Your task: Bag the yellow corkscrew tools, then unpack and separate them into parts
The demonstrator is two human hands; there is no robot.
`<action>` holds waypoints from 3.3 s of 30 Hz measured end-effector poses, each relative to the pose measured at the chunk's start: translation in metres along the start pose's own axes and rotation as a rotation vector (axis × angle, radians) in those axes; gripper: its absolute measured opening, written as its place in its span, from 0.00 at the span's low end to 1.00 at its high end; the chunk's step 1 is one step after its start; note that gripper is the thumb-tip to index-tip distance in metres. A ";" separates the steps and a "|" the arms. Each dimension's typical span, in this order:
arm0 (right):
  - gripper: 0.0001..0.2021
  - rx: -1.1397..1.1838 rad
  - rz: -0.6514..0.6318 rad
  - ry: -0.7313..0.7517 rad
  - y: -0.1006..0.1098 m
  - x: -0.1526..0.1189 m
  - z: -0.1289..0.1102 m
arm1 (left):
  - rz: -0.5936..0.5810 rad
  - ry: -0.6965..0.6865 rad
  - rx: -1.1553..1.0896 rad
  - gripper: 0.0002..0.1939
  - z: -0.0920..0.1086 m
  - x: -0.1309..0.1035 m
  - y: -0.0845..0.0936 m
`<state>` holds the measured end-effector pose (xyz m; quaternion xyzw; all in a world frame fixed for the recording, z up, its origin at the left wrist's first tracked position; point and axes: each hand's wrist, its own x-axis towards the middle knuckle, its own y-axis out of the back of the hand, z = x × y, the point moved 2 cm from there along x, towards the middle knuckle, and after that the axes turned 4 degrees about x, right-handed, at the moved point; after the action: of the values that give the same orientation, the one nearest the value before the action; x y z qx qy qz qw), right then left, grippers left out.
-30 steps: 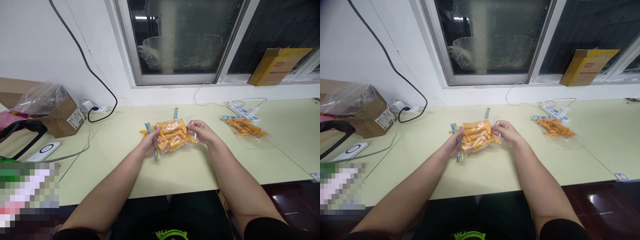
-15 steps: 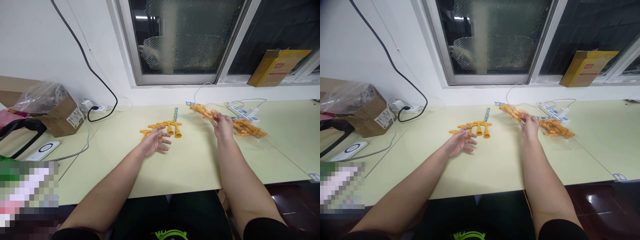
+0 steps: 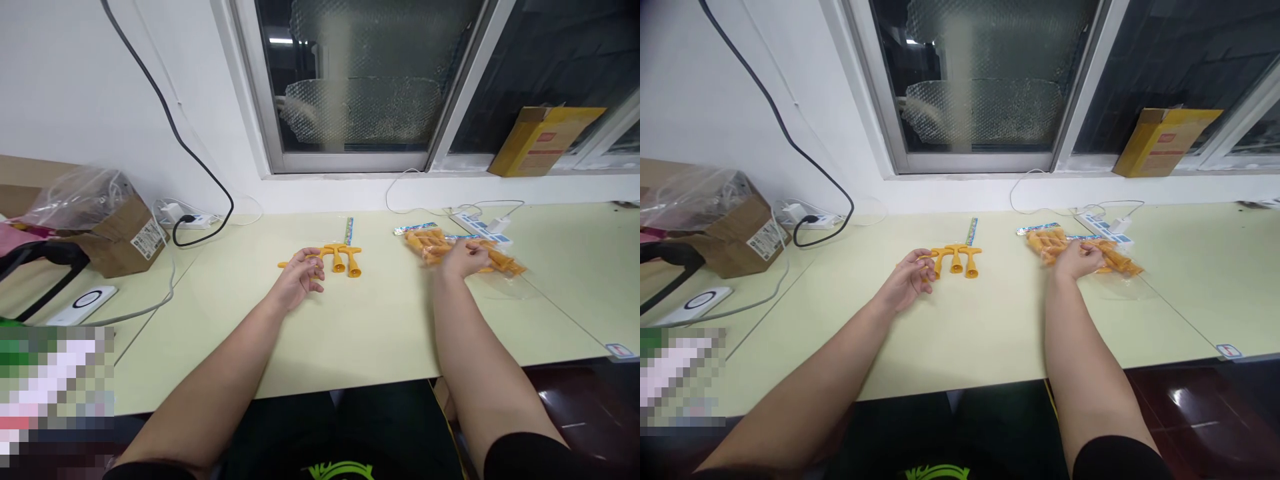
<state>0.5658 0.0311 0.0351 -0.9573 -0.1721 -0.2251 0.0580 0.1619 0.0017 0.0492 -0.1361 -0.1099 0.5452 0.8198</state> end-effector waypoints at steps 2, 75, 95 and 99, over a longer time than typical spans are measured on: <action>0.13 -0.002 0.211 0.006 0.005 0.002 -0.006 | 0.068 -0.037 -0.006 0.18 0.004 0.001 0.003; 0.07 -0.277 -1.136 0.422 -0.055 -0.126 -0.045 | 0.054 -0.177 1.374 0.28 -0.036 0.000 -0.038; 0.11 0.119 -0.801 -0.222 -0.079 -0.094 0.011 | 0.515 -0.103 1.394 0.31 -0.022 0.069 0.088; 0.12 0.128 -0.806 -0.223 -0.080 -0.094 0.010 | 0.388 -0.035 1.577 0.32 -0.023 0.084 0.086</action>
<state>0.4625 0.0789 -0.0134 -0.8263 -0.5517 -0.1138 0.0058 0.1272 0.1083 0.0009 0.4735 0.3193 0.5967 0.5638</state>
